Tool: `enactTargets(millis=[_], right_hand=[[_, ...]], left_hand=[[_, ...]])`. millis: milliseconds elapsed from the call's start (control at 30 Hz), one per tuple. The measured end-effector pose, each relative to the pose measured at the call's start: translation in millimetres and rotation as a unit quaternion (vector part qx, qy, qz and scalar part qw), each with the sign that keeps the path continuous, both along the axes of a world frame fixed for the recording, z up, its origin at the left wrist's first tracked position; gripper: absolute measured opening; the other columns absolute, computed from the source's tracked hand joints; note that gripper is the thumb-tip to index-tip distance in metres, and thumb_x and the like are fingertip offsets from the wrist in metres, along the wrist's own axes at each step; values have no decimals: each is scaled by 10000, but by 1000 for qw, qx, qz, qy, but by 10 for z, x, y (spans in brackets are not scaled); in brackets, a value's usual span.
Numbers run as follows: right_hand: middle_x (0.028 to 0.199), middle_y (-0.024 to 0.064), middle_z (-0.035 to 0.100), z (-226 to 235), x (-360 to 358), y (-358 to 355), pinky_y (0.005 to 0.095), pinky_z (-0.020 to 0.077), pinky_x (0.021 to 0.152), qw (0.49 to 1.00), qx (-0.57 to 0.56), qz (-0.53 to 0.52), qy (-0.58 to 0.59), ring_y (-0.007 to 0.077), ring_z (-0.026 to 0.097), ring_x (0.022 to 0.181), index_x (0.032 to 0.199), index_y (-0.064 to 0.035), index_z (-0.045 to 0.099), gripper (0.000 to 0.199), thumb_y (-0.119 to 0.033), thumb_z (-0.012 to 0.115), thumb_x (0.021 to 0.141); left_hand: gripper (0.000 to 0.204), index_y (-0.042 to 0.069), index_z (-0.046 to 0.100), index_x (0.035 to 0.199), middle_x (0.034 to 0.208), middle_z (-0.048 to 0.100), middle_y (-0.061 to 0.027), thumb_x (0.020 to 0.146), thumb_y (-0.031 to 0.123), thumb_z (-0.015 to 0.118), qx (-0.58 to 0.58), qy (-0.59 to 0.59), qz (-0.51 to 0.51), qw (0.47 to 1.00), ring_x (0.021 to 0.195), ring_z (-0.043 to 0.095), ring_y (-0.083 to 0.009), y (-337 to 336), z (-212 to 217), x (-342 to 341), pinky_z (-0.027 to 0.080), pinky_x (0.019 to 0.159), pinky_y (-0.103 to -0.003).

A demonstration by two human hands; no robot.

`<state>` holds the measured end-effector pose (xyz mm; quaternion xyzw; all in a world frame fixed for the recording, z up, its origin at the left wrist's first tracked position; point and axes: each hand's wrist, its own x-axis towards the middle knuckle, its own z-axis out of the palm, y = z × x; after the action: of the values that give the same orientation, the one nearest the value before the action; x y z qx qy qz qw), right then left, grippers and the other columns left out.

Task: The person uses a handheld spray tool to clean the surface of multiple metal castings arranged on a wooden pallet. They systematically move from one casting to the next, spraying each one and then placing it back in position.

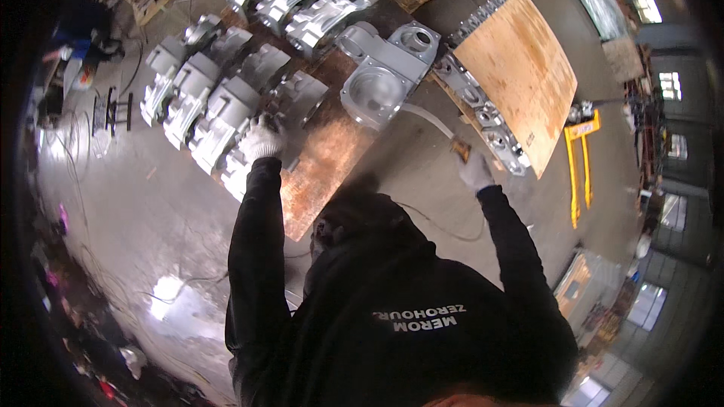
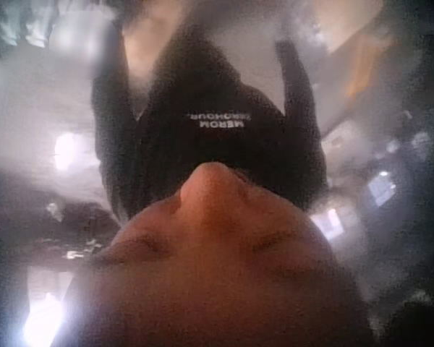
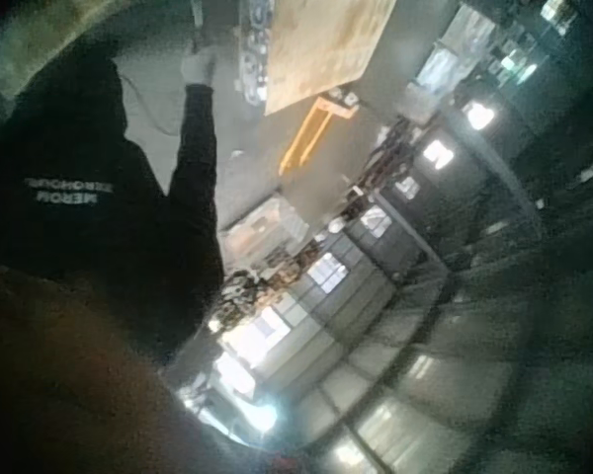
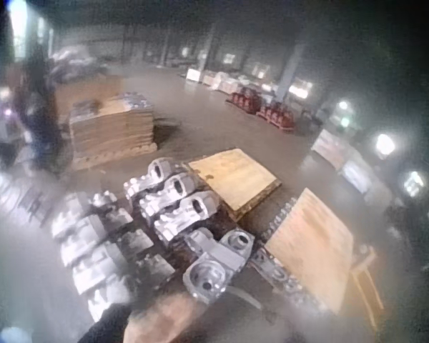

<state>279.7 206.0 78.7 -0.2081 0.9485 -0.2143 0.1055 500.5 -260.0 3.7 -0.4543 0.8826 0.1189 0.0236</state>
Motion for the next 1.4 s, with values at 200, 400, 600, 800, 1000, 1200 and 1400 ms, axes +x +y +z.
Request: enactTargets(millis=[200, 400, 600, 800, 1000, 1200, 1400], right_hand=[[1052, 95, 680, -302, 544, 516, 325, 516, 704, 974, -149, -123, -115, 215, 651, 828, 1201, -120, 641, 246, -185, 604, 967], [627, -6, 528, -446, 929, 306, 297, 458, 444, 850, -258, -311, -337, 97, 531, 503, 1111, -111, 643, 215, -289, 579, 1009], [562, 9, 494, -594, 1253, 342, 297, 430, 368, 766, -353, -383, -377, 105, 464, 395, 926, -73, 583, 355, -422, 589, 990], [528, -15, 428, -536, 1339, 68, 279, 383, 368, 733, -338, -369, -461, 94, 422, 389, 836, -100, 535, 409, -483, 610, 958], [569, 3, 490, -745, 1334, -442, 301, 397, 411, 723, -371, -385, -437, 119, 473, 437, 815, -105, 564, 399, -477, 641, 939], [643, 14, 571, -896, 1527, 42, 296, 449, 503, 746, -320, -397, -429, 110, 532, 524, 908, -55, 650, 344, -396, 628, 944], [547, -18, 460, -1094, 1785, 1, 293, 357, 375, 708, -372, -432, -417, 110, 427, 395, 792, -104, 553, 409, -478, 660, 920]], left_hand=[[518, 107, 614, 1193, 1168, 657, -209, 936, 533, 469, 11, -86, -42, 995, 1071, 652, -374, 44, 119, -234, 507, 910, -482], [577, 25, 586, 1197, 1165, 630, -238, 974, 528, 414, -74, -151, -50, 985, 1090, 638, -385, 114, 46, -421, 512, 914, -479], [516, 19, 620, 1111, 1158, 643, -228, 1003, 460, 375, -68, -117, -97, 986, 1076, 636, -401, 220, 184, -516, 521, 900, -484], [505, 29, 609, 1148, 1187, 627, -230, 994, 462, 398, -46, -119, -79, 989, 1098, 623, -410, 206, 169, -493, 514, 921, -483], [520, 38, 559, 1241, 1269, 592, -209, 942, 458, 491, -38, -153, -91, 983, 1164, 602, -377, 223, 265, -570, 502, 962, -457], [512, 36, 555, 1254, 1282, 589, -209, 924, 425, 506, -22, -131, -74, 988, 1174, 602, -365, 159, 182, -510, 506, 960, -457], [558, 31, 559, 1253, 1304, 568, -253, 971, 490, 414, 7, -119, -91, 989, 1158, 591, -432, 243, 312, -523, 489, 971, -518]])
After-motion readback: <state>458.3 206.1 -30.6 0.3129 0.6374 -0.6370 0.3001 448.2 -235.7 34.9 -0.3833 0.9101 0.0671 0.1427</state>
